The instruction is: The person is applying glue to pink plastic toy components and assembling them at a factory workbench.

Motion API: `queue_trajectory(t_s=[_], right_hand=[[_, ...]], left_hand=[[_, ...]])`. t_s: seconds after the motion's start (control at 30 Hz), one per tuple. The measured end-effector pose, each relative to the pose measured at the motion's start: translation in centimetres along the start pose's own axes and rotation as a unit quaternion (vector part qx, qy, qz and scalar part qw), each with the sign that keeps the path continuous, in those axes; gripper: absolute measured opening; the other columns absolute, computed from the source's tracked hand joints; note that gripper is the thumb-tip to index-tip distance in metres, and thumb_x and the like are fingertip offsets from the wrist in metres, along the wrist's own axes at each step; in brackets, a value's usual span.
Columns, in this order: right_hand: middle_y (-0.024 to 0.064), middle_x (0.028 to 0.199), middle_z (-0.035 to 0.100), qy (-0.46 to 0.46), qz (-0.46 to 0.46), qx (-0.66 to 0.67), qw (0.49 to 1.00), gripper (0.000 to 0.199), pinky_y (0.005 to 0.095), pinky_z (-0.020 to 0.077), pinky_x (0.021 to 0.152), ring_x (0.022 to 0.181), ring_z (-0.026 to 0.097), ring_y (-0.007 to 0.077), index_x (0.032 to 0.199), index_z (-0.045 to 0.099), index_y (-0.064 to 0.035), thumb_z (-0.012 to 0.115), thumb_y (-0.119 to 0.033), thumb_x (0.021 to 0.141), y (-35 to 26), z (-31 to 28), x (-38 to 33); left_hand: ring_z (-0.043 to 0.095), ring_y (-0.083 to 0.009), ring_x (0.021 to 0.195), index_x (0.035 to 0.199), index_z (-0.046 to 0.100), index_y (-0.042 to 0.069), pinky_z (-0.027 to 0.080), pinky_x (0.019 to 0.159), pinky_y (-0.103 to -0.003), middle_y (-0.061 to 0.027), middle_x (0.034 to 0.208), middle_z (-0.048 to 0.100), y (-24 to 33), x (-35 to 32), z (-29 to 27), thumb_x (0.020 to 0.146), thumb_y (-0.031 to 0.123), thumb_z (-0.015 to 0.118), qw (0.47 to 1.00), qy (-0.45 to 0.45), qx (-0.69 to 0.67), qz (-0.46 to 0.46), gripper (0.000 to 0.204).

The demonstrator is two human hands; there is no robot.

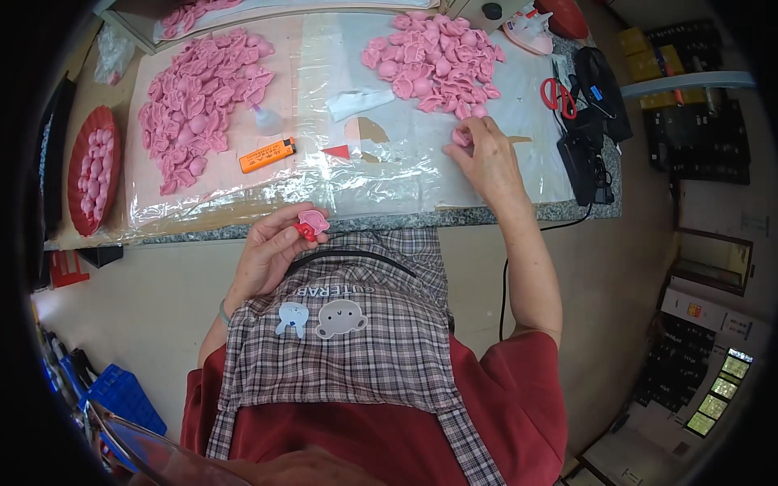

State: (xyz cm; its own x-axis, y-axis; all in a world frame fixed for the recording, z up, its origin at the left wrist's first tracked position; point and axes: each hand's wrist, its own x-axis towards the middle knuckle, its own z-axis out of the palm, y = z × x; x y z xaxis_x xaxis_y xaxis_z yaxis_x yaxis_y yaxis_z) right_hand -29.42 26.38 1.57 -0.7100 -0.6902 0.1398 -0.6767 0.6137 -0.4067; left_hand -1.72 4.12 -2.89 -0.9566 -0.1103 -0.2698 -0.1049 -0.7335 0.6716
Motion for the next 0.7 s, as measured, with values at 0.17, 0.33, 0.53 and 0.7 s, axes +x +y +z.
queue_trajectory(t_s=[0.17,0.33,0.53,0.7], right_hand=[[0.0046,0.080,0.064,-0.005,0.108,0.133,0.985,0.022,0.0248,0.0466,0.058,0.060,0.055,0.0101,0.098,0.064,0.0005,0.072,-0.011,0.082,0.4,0.9,-0.1],[0.0022,0.078,0.062,-0.153,0.252,0.389,0.873,0.018,0.0224,0.0439,0.059,0.061,0.053,0.0109,0.092,0.068,0.0008,0.072,-0.015,0.084,-0.8,1.2,0.0],[0.0064,0.083,0.060,-0.017,0.059,0.120,0.991,0.016,0.0263,0.0427,0.064,0.074,0.053,0.0142,0.081,0.069,0.0032,0.072,-0.013,0.083,0.0,1.7,-0.4],[0.0067,0.085,0.059,-0.019,0.094,0.080,0.992,0.012,0.0259,0.0436,0.064,0.075,0.054,0.0138,0.086,0.068,0.0030,0.071,-0.008,0.082,-0.8,0.1,-0.6]], left_hand=[[0.064,-0.0231,0.102,0.131,0.051,0.000,0.053,0.089,-0.032,-0.0219,0.127,0.057,-0.1,-0.2,0.0,0.094,0.013,0.057,1.000,0.001,-0.004,0.000,0.040],[0.064,-0.0231,0.102,0.131,0.052,0.000,0.053,0.089,-0.031,-0.0218,0.127,0.056,-0.2,-0.4,-0.1,0.095,0.013,0.057,1.000,0.007,-0.011,-0.004,0.039],[0.064,-0.0226,0.102,0.131,0.052,0.001,0.053,0.089,-0.030,-0.0215,0.128,0.056,-0.1,-0.3,-0.2,0.095,0.013,0.056,1.000,-0.003,-0.014,-0.008,0.039],[0.065,-0.0222,0.101,0.130,0.052,0.001,0.053,0.087,-0.029,-0.0212,0.126,0.057,-0.1,-0.1,-0.2,0.095,0.013,0.056,1.000,-0.004,-0.008,-0.002,0.038]])
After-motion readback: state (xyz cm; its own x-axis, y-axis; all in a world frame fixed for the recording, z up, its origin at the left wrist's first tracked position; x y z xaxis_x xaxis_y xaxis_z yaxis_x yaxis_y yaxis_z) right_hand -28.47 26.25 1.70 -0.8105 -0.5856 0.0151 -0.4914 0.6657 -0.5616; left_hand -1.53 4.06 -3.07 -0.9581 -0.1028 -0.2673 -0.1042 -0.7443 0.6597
